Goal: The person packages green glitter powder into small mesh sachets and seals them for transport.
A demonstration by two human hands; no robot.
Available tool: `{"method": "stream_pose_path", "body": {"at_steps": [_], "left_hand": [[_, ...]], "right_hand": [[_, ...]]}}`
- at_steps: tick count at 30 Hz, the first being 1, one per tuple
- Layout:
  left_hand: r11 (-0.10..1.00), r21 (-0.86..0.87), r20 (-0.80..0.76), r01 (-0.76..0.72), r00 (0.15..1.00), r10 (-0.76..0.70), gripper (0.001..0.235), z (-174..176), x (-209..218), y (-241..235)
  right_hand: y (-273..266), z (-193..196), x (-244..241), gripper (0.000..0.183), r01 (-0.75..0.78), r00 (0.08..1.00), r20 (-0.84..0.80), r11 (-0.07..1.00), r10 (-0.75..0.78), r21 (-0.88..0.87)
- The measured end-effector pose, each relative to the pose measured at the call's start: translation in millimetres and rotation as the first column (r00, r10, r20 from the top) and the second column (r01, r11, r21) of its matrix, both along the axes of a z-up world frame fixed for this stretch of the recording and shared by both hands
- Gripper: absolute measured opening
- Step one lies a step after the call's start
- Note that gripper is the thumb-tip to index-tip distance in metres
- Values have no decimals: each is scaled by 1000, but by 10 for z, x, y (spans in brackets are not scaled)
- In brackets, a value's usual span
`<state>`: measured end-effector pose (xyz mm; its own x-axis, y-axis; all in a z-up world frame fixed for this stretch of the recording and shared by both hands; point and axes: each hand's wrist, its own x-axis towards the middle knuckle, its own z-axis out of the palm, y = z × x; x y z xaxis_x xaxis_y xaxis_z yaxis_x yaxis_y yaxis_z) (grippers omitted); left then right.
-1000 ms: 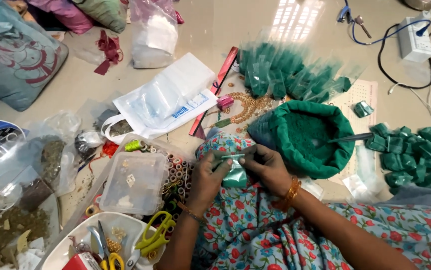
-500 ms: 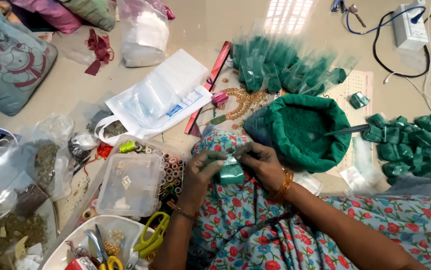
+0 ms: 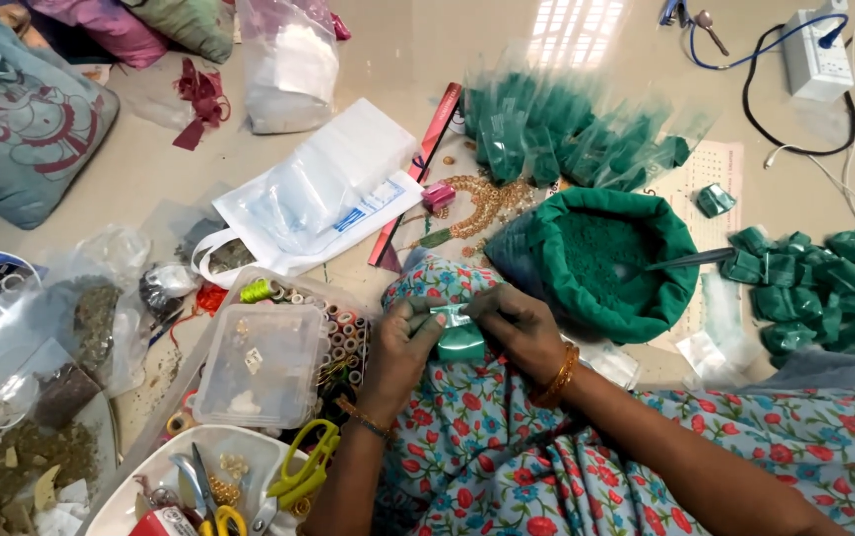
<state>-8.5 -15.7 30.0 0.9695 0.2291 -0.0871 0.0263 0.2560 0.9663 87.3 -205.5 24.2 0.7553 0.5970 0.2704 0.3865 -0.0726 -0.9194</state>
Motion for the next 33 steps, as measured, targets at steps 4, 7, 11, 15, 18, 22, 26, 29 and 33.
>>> {"method": "stream_pose_path", "body": {"at_steps": [4, 7, 11, 15, 18, 22, 26, 29, 33], "left_hand": [[1000, 8, 13, 5, 1000, -5, 22, 3, -3, -7], [1000, 20, 62, 6, 998, -7, 23, 57, 1, -8], [998, 61, -30, -13, 999, 15, 21, 102, -10, -9], [988, 147, -25, -40, 999, 44, 18, 141, -31, -13], [967, 252, -35, -42, 998, 53, 18, 210, -50, -21], [890, 445, -27, -99, 992, 124, 19, 275, -82, -46], [849, 506, 109, -153, 988, 113, 16, 216, -121, -48], [864, 477, 180, -164, 980, 86, 14, 149, -137, 9], [942, 332, 111, -51, 994, 15, 13, 165, -198, 95]], "right_hand": [[-5, -32, -12, 8, -30, 981, -189, 993, 52, 116], [16, -39, -2, 8, 45, 916, -401, 998, -19, 54], [4, -145, 19, 6, 13, 968, -249, 990, 21, 137], [8, -140, 7, 6, 5, 970, -243, 991, 28, 135], [-38, -135, 6, 8, -35, 923, -366, 975, 116, 219], [16, 419, -66, 29, -35, 859, -500, 987, 108, 154], [-41, 138, -10, 18, -39, 868, -496, 999, 20, -27], [-83, 71, 3, 16, -61, 970, -238, 997, 46, -55], [-133, 56, 11, 16, -58, 903, 420, 994, 93, -95]]}}
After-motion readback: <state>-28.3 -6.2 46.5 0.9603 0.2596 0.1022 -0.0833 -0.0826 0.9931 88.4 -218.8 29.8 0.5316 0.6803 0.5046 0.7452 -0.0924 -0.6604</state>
